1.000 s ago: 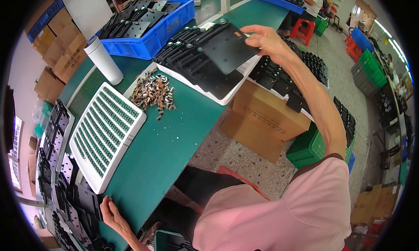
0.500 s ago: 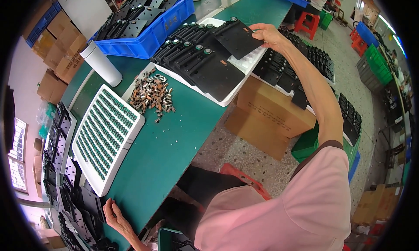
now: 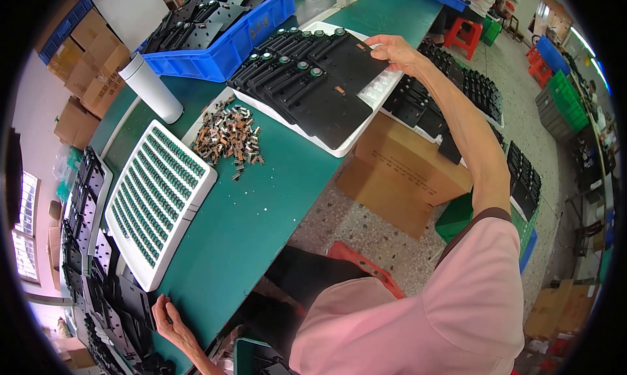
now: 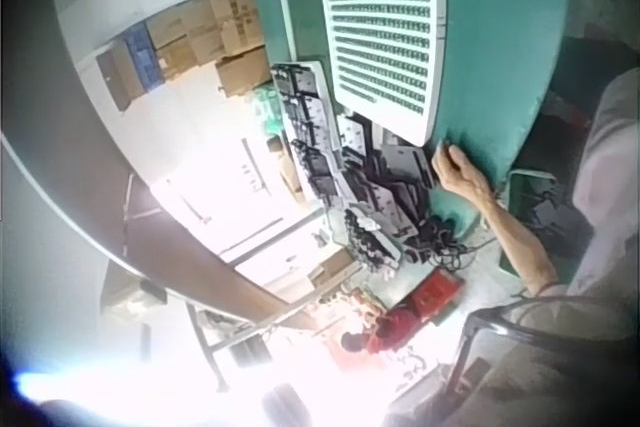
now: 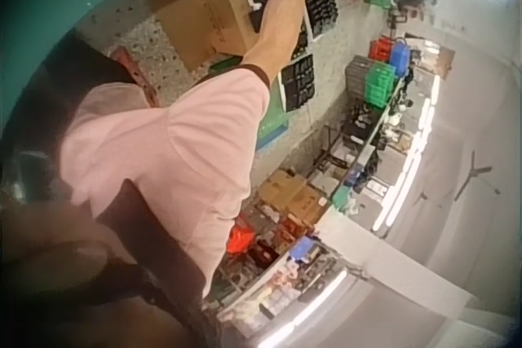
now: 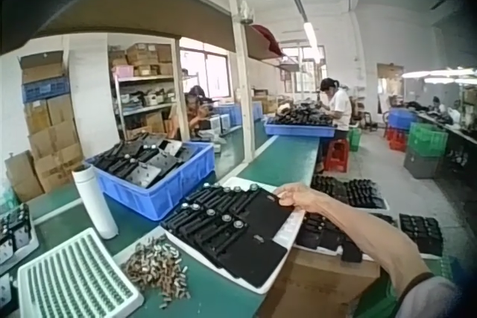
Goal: The person assembles small plastic and metal components onto a black plastic base plate by hand, taking the parts from a plastic tray and a parts bin.
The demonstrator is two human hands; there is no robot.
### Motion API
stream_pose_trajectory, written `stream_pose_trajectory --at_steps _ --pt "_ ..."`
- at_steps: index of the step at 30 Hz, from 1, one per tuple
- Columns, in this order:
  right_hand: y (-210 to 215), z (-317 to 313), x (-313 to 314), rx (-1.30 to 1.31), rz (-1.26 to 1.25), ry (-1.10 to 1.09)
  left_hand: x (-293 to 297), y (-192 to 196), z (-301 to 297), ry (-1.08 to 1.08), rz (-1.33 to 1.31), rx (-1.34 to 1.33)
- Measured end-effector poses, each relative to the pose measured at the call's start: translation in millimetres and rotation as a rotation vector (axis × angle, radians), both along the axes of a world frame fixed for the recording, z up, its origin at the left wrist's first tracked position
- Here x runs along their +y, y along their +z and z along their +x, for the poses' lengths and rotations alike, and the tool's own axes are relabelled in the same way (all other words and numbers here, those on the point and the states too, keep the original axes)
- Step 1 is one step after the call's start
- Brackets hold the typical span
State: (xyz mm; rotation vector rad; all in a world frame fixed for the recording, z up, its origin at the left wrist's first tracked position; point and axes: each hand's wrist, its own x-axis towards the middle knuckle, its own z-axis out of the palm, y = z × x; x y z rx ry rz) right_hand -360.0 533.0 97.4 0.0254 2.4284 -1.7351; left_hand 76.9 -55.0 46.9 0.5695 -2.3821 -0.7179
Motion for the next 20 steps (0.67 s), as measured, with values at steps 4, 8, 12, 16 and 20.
stream_pose_trajectory --at_steps 4,8,12,16,20 --pt "-3 0 -2 -0.008 -0.021 0.034 -2 0 1 -0.017 -0.010 0.005" --pt "-1 3 -11 -0.012 -0.006 0.025 3 2 0 0.035 -0.015 -0.023" --pt "-2 2 -10 0.000 0.067 0.022 2 1 0 0.015 0.002 -0.015" --pt "-3 2 -10 0.003 0.085 0.027 0 1 1 -0.009 0.008 -0.016" --pt "-5 0 -10 0.012 0.115 0.008 1 0 2 0.010 0.024 -0.008"
